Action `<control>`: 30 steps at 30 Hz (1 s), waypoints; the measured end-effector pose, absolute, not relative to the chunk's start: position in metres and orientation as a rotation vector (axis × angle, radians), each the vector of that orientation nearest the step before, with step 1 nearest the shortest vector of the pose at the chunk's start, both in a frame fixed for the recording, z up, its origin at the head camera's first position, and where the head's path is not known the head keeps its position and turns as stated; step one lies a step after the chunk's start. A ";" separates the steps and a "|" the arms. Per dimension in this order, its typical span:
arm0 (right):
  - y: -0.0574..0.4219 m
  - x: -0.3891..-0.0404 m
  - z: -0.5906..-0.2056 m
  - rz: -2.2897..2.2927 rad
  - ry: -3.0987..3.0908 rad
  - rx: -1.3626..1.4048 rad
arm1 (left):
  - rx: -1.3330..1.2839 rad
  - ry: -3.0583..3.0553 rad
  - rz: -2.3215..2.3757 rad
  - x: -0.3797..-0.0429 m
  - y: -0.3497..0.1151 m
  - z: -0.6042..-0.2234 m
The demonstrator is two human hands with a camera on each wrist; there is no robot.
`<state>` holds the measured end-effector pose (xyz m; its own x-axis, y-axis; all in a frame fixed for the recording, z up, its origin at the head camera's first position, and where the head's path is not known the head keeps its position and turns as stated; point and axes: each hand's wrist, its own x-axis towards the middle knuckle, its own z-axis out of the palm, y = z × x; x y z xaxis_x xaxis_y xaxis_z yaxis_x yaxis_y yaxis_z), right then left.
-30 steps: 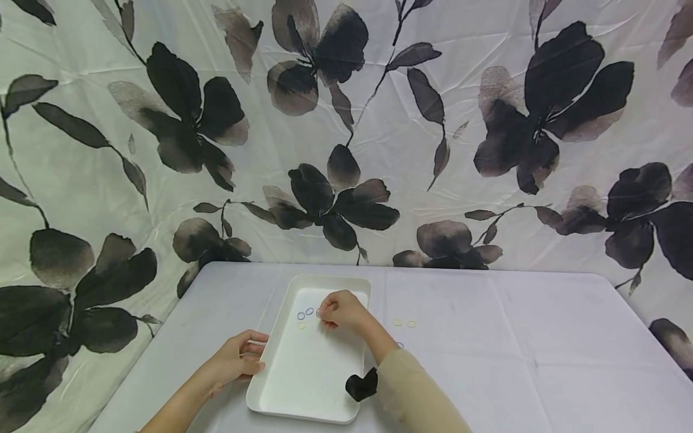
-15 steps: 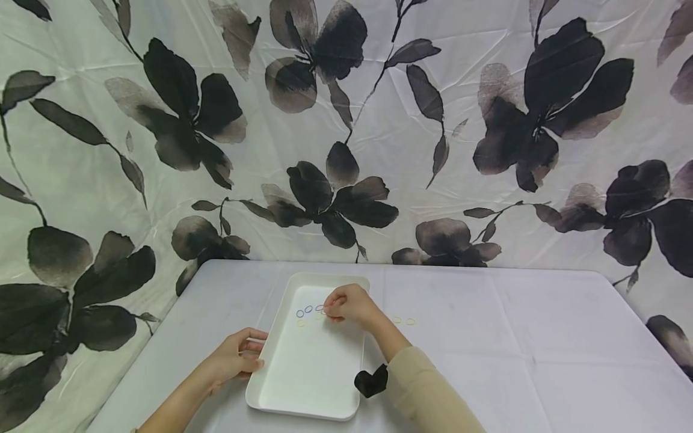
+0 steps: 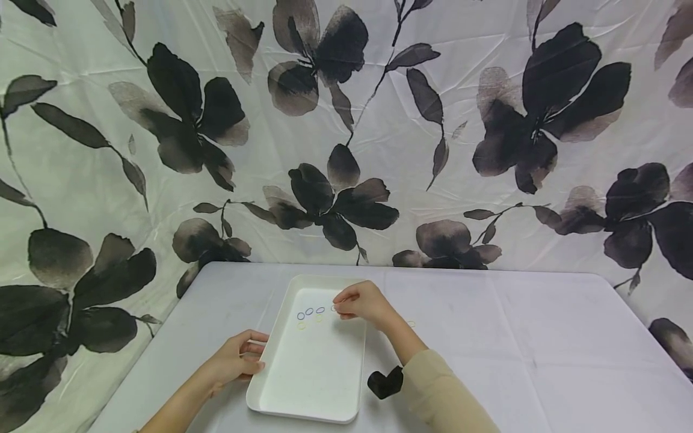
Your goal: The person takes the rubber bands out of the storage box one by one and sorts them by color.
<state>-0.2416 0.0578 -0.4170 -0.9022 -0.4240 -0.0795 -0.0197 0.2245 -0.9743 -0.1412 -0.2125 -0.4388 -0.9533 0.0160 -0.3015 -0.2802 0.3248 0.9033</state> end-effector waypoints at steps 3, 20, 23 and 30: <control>0.063 -0.242 -0.415 -1.731 2.172 -0.409 | -0.232 2.340 1.677 -0.142 -0.213 -0.439; 0.096 -0.232 -0.406 -1.742 2.195 -0.329 | -0.203 2.334 1.658 -0.139 -0.216 -0.439; 0.103 -0.229 -0.406 -1.734 2.199 -0.339 | -0.210 2.332 1.657 -0.138 -0.215 -0.438; 0.117 -0.226 -0.405 -1.716 2.228 -0.320 | -0.219 2.331 1.675 -0.140 -0.214 -0.437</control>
<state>-0.2260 0.1168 -0.4051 -0.9271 -0.3591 -0.1072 0.0121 0.2573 -0.9663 -0.1405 -0.2143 -0.4374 -0.9543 0.0301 -0.2975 -0.2723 0.3231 0.9063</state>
